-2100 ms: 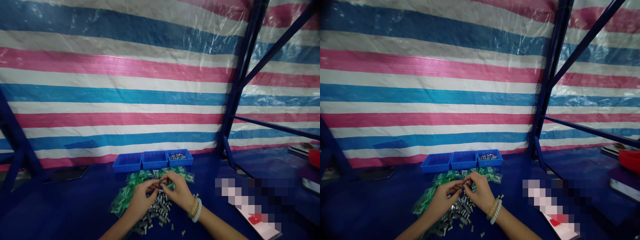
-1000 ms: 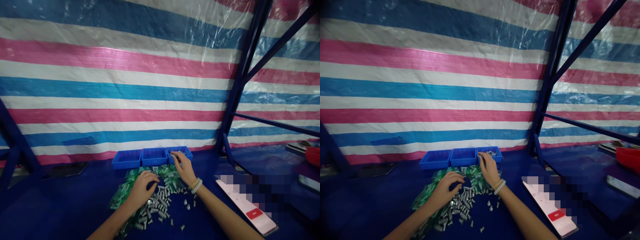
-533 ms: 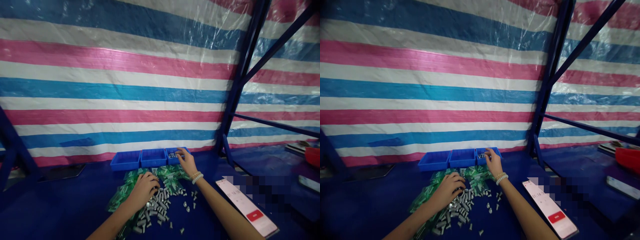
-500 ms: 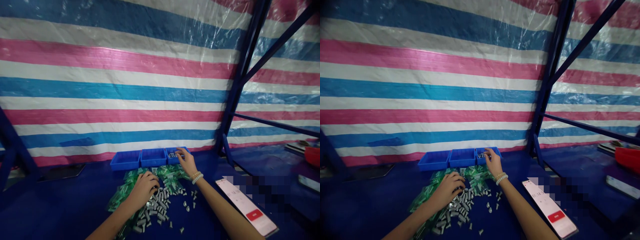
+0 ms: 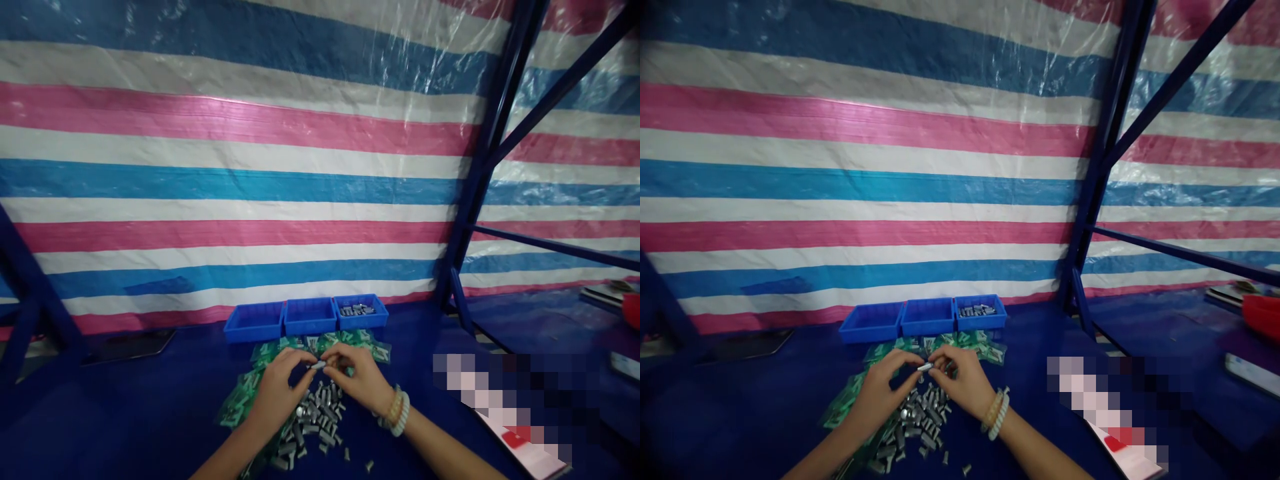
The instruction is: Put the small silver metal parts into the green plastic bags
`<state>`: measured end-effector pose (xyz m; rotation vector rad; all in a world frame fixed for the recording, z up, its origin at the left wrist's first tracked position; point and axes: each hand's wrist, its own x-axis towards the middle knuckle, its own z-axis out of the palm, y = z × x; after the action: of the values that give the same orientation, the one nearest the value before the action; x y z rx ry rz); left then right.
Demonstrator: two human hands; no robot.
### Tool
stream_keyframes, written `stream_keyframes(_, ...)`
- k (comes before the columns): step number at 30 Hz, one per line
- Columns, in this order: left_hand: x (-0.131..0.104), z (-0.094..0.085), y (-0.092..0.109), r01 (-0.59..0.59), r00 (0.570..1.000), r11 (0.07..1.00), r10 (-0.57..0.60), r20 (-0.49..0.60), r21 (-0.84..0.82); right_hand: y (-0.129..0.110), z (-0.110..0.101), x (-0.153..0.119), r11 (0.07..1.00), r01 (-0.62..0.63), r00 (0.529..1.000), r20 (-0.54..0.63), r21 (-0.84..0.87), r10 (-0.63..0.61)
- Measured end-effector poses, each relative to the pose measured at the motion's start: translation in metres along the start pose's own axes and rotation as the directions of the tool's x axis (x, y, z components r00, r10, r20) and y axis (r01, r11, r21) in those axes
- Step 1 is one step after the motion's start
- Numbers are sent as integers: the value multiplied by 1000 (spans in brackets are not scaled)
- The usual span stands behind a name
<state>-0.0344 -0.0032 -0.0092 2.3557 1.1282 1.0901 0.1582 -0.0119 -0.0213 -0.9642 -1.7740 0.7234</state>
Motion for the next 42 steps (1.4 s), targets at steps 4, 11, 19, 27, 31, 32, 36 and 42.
stream_keyframes(4,-2,2,15,138,990,972,-136,22,-190,-9,3,-3,995,92,993,-76,-44,-95)
stream_keyframes(11,-7,13,21,354,933,744,-242,266,-566,-23,1,-10,942,289,952,-52,-168,-302)
stream_keyframes(19,-9,5,25,169,976,849,-216,-36,-501,-11,5,-4,969,11,995,-100,247,14)
stream_keyframes(27,-11,3,29,-52,997,923,29,-67,-380,-1,17,-6,840,-134,991,57,526,123)
stream_keyframes(31,-9,0,28,-80,994,935,48,-100,-345,2,-10,7,964,0,999,-45,266,13)
stream_keyframes(32,-8,-1,26,-78,993,941,44,-108,-331,5,-20,14,989,47,995,-90,144,-34)
stream_keyframes(36,-5,-2,17,-43,992,959,8,-127,-279,27,-61,53,928,96,971,-170,-360,-166)
stream_keyframes(42,3,-8,-2,26,989,992,-44,-141,-124,51,-81,71,863,86,986,-80,-498,-144)
